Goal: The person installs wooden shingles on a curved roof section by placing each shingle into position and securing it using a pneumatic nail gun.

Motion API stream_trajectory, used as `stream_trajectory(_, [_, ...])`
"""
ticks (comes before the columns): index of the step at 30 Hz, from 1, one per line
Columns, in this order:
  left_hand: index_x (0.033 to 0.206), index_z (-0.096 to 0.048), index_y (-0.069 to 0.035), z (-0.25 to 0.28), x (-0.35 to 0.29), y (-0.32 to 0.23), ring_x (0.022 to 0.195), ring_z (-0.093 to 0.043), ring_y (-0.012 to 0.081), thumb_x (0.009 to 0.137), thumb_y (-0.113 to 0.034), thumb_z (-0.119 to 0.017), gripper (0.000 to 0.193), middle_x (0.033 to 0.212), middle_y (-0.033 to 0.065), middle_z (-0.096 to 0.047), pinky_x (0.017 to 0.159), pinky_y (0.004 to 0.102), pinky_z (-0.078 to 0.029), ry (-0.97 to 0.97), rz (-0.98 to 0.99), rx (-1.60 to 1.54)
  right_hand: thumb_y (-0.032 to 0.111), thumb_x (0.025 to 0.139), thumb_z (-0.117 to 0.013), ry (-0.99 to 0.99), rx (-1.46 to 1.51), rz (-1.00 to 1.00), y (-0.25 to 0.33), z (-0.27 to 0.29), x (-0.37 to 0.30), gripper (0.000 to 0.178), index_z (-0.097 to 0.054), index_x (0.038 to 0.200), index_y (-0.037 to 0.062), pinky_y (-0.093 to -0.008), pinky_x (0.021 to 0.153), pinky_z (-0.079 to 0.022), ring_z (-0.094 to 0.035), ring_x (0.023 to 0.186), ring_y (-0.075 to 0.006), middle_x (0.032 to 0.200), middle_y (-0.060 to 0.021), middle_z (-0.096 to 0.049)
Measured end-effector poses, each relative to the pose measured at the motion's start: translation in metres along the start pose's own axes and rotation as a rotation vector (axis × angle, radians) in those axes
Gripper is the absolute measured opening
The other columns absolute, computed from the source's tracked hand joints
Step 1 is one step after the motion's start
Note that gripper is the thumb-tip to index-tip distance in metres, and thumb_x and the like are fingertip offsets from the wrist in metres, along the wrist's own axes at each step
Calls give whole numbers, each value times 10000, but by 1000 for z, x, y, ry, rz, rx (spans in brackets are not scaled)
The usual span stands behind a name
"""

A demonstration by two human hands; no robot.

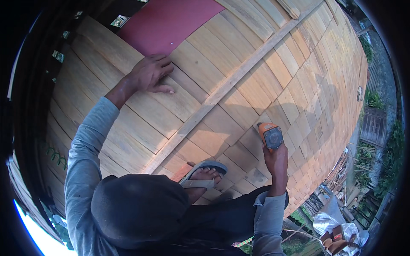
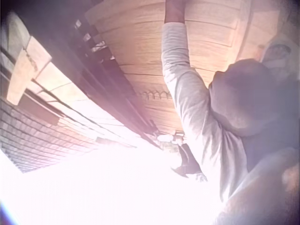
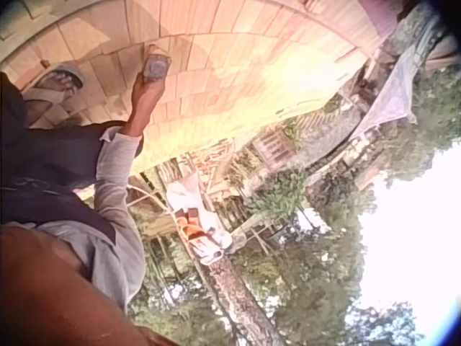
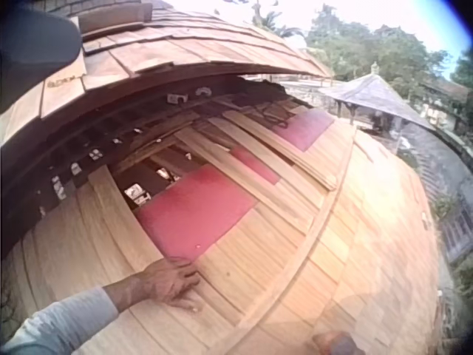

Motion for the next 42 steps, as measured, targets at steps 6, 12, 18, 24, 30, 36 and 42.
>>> stream_trajectory(6, [878, -604, -79, -3, -6, 0, 996, -614, 312, 843, -641, -779, 589, 993, 99, -583, 870, 460, -532, 43, -98, -2, 115, 935, -783, 6, -12, 4, 15, -2, 3, 300, -692, 1162, -57, -456, 708, -593, -758, 786, -387, 885, -230, -748])
stream_trajectory(12, [902, -622, -89, -6, -1, 2, 1031, -610, 295, 870, -682, -721, 602, 1014, 84, -593, 922, 452, -533, 79, -74, -3, 110, 941, -777, -3, 46, -57, 13, 0, 0, 275, -670, 1132, -57, -393, 507, -539, -680, 524, -238, 698, -136, -689])
stream_trajectory(18, [941, -630, -100, -4, -1, -2, 1111, -585, 289, 917, -677, -677, 580, 1064, 91, -584, 997, 451, -498, 98, -41, 12, 78, 903, -794, -15, -5, 15, 2, 3, 1, 315, -675, 1166, -46, -466, 727, -583, -746, 828, -384, 974, -233, -735])
stream_trajectory(24, [1289, -635, -93, -7, -8, 3, 1355, -510, 338, 1012, -578, -615, 558, 1423, 146, -549, 1182, 434, -402, -21, 125, 220, 52, 874, -811, -133, -47, 173, 34, 10, 7, 308, -709, 1159, -5, -482, 858, -575, -727, 1002, -444, 1077, -230, -743])
stream_trajectory(30, [1490, -571, -74, 1, -14, 24, 1564, -372, 383, 1076, -263, -614, 457, 1656, 181, -406, 1298, 515, -311, -361, 379, -256, 78, 938, -791, -53, 173, 454, 121, 14, 16, 224, -764, 1133, -30, -359, 700, -606, -763, 748, -250, 973, -155, -779])
stream_trajectory(36, [1507, -576, -132, 31, -33, 74, 1529, -442, 365, 1055, -276, -672, 483, 1658, 137, -423, 1309, 524, -278, -630, 494, -427, 112, 928, -798, 50, 37, 756, 229, -7, 27, 220, -773, 1121, 9, -424, 799, -592, -766, 882, -356, 1014, -169, -791])
stream_trajectory(42, [1629, -438, -180, 58, -59, 140, 1574, -375, 335, 1051, -592, -556, 720, 1680, 138, -407, 1303, 632, -208, -365, 627, 529, 107, 903, -779, 257, 113, 815, 319, -33, 47, 250, -718, 1132, 27, -533, 832, -566, -700, 961, -459, 1070, -241, -704])
Point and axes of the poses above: each hand's wrist, its own x-axis towards the middle knuckle, its own z-axis out of the back of the hand, y = z × x, the point moved 6 cm from there along x, towards the middle knuckle
